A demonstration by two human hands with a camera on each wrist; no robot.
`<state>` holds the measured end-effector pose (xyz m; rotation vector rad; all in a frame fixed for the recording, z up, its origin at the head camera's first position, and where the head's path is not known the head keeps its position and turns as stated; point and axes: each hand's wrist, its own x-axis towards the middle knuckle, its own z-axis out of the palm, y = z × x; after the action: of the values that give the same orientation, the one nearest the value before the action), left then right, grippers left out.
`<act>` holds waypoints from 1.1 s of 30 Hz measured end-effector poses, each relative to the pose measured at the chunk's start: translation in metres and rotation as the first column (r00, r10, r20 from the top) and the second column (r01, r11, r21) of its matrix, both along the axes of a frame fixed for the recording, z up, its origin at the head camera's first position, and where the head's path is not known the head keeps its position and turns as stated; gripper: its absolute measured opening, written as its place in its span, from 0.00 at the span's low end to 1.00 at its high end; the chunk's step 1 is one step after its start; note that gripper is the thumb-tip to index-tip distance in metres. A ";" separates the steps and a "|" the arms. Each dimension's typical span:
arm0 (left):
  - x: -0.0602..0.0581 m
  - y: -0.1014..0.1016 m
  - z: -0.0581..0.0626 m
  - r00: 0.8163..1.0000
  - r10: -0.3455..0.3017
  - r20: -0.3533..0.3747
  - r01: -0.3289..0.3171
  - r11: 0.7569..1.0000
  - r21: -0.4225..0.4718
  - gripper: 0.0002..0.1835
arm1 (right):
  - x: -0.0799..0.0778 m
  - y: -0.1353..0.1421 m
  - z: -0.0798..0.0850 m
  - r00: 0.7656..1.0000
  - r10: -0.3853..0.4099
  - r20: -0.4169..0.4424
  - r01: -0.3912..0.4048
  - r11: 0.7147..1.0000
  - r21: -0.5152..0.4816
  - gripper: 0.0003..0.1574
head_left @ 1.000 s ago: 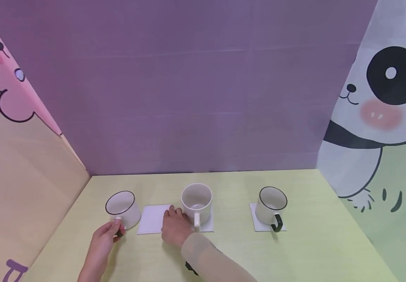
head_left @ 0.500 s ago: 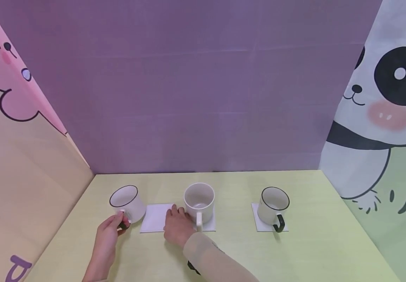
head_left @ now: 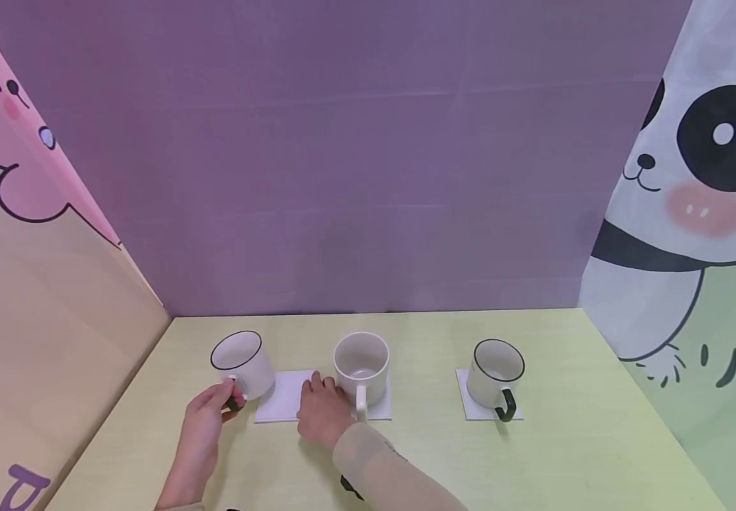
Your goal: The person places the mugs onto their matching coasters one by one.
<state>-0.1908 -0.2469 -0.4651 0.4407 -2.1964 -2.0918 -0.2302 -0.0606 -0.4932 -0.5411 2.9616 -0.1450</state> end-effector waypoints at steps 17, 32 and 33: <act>-0.006 0.024 -0.001 0.999 -0.020 -0.031 0.019 1.000 -0.024 0.18 | -0.001 0.000 -0.004 1.000 0.001 -0.004 -0.001 1.000 -0.010 0.38; -0.007 0.038 -0.014 0.999 -0.049 -0.012 0.049 0.998 -0.041 0.20 | -0.002 -0.003 -0.009 0.999 -0.024 -0.034 0.024 1.000 0.000 0.40; -0.007 0.039 -0.015 0.999 -0.053 -0.009 0.052 0.998 -0.044 0.20 | -0.002 -0.003 -0.009 0.999 -0.025 -0.037 0.025 1.000 0.002 0.40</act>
<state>-0.1977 -0.2081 -0.4802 0.3718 -2.2671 -2.0623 -0.2319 -0.0634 -0.5017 -0.5121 3.0045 -0.1361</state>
